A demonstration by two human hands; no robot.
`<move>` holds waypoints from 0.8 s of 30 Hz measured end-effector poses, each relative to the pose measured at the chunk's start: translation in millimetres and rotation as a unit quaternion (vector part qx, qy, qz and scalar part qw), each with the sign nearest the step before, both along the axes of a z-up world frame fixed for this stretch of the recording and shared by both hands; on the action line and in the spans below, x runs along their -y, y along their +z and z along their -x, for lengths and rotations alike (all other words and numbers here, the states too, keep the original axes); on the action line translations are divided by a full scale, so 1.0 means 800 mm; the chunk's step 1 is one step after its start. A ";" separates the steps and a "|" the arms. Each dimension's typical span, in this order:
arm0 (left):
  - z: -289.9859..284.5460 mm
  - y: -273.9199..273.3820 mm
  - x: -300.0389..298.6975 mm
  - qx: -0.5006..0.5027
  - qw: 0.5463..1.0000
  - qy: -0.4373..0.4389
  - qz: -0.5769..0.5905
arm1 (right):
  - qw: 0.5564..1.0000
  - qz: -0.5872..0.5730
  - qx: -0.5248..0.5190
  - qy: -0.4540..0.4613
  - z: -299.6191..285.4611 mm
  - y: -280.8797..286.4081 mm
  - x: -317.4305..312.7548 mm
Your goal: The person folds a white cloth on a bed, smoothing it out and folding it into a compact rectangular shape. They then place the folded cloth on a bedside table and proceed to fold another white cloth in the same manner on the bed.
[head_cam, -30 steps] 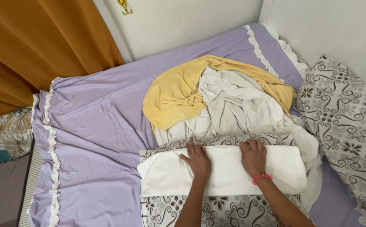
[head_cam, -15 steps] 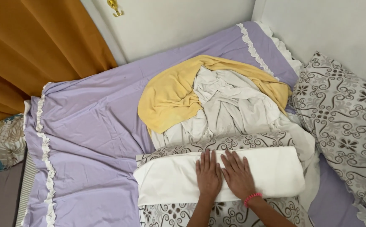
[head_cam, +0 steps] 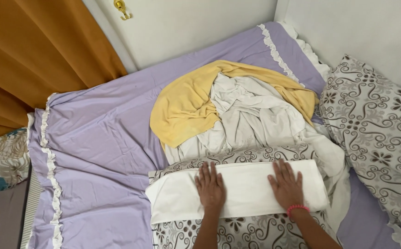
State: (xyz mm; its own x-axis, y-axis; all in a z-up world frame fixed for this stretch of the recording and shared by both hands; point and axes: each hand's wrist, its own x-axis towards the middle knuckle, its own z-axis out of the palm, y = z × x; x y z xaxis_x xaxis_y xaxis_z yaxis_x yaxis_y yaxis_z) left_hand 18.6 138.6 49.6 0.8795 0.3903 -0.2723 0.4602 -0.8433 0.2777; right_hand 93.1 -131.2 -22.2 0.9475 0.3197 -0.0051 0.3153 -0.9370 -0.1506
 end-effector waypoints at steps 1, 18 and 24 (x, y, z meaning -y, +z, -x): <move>0.002 0.003 -0.009 -0.018 1.000 0.015 -0.003 | 0.999 0.020 -0.010 -0.024 -0.003 -0.003 0.009; 0.060 -0.021 -0.073 0.095 0.977 0.180 -0.071 | 0.976 -0.091 0.033 -0.193 -0.002 0.014 0.053; 0.055 0.017 0.067 0.233 0.969 -0.031 0.072 | 0.988 -0.054 0.127 0.065 0.064 0.054 -0.116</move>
